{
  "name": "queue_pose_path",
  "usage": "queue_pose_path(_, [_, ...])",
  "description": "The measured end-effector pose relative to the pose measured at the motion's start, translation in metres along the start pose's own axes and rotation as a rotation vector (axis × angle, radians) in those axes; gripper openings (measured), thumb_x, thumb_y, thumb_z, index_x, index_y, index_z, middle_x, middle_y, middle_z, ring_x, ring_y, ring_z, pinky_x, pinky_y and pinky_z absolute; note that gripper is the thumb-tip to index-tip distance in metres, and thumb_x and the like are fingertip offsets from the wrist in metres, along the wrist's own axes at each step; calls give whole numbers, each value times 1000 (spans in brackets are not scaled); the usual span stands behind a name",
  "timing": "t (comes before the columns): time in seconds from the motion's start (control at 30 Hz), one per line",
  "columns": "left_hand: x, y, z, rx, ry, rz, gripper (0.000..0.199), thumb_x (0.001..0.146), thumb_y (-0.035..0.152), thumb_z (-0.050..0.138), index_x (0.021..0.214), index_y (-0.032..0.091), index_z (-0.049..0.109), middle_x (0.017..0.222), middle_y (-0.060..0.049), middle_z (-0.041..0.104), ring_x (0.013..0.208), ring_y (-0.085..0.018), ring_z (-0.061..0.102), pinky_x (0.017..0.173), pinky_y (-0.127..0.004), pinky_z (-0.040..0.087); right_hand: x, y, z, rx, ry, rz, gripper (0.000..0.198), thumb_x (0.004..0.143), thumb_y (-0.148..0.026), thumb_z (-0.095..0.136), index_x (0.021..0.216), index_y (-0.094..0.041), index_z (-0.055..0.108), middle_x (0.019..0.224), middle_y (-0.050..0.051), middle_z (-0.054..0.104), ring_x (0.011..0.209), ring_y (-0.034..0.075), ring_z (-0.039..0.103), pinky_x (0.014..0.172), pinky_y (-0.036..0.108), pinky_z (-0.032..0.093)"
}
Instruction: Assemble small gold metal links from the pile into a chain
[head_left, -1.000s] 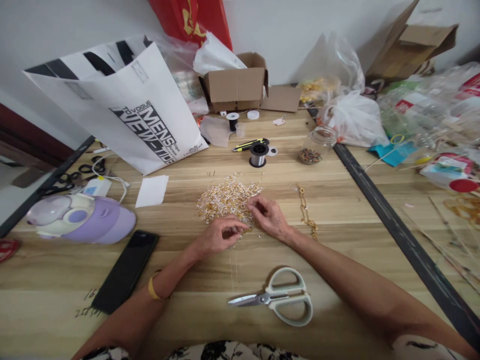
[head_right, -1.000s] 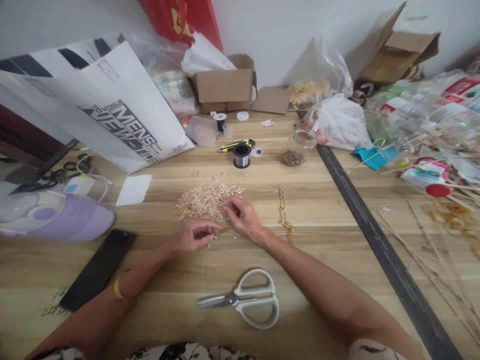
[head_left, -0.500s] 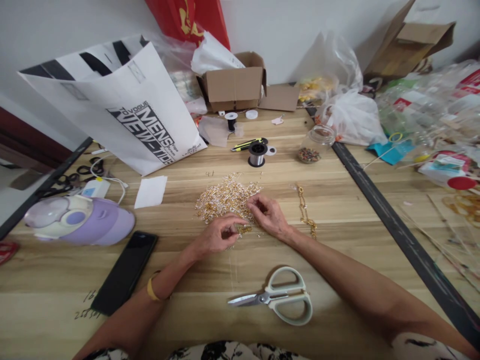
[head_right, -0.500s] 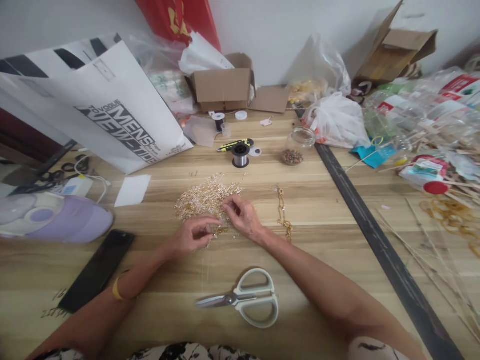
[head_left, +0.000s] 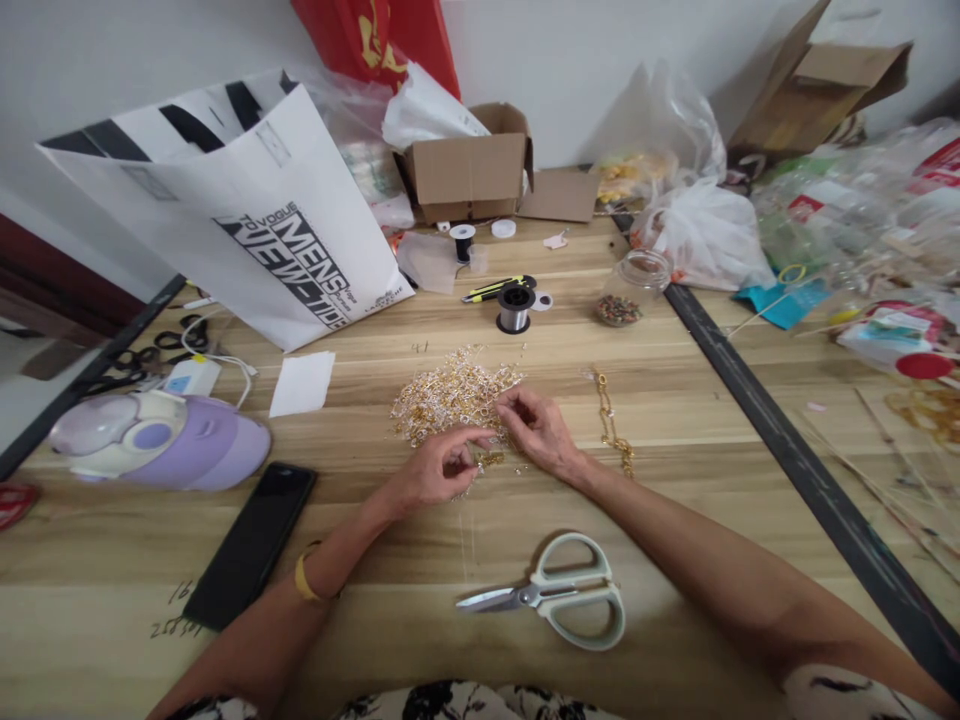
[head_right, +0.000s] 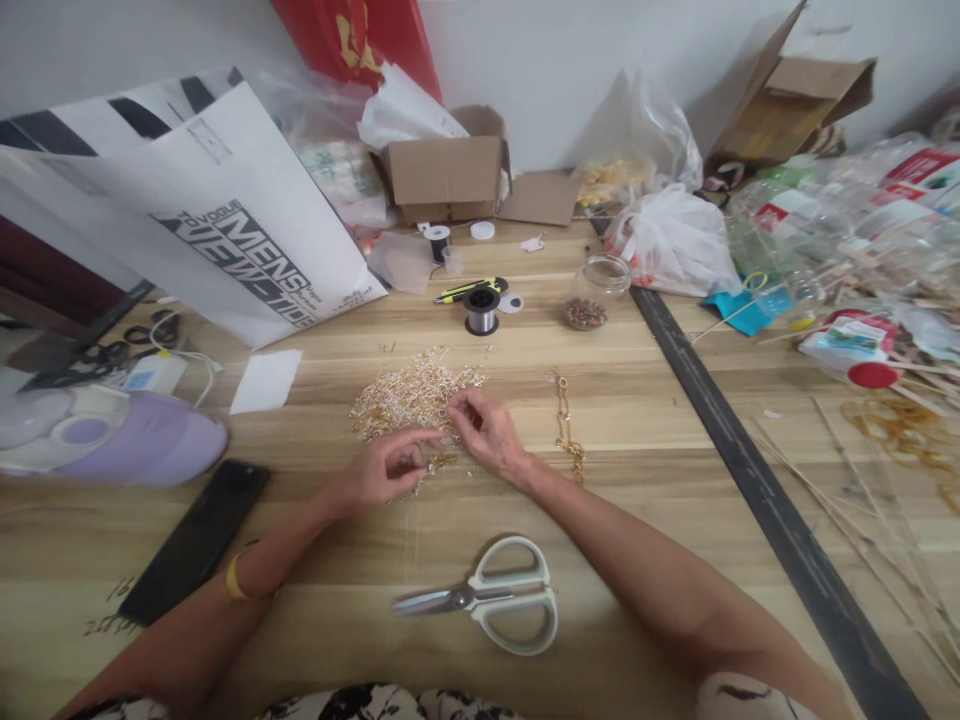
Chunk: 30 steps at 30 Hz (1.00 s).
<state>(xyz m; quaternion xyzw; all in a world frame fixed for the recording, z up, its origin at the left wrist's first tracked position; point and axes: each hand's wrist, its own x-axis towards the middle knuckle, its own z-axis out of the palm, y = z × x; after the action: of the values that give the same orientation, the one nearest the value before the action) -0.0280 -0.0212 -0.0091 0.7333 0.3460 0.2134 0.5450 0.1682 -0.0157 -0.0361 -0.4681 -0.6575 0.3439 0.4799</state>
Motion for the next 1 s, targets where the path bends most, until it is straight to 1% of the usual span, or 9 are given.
queue_pose_path(0.13, [0,-1,0,19,3,1,46,75,12,55,120,15,55,104,-9,58,63,-6,51,59,-18,45,0,1,0,3,18,-5,13,87,-28,51,80,-17,54,61,-2,51,53,10,44,49,23,35])
queue_pose_path(0.33, [0,0,1,-13,9,-94,46,73,14,57,120,13,54,96,-6,57,60,-5,49,56,-17,43,0,3,0,9,70,-15,13,87,-28,52,80,-17,55,60,-3,50,51,10,43,47,22,33])
queue_pose_path(0.57, [1,-4,2,-19,1,-140,48,72,15,60,119,11,54,80,-3,58,66,-9,54,64,-22,47,0,2,0,20,93,-20,14,87,-30,52,80,-18,54,60,-3,49,51,10,42,48,23,32])
queue_pose_path(0.83, [3,1,-1,-43,-36,-191,47,72,16,61,118,11,54,78,-4,64,66,-10,57,64,-23,46,0,2,-1,-1,66,-14,17,88,-33,50,80,-18,53,61,-2,49,53,11,43,50,23,34])
queue_pose_path(1.0, [2,4,0,-23,-38,-193,46,73,16,61,118,11,55,82,-6,66,71,-12,60,67,-23,47,0,2,-1,24,62,-45,13,88,-29,51,80,-18,53,61,-2,49,53,10,42,49,23,33])
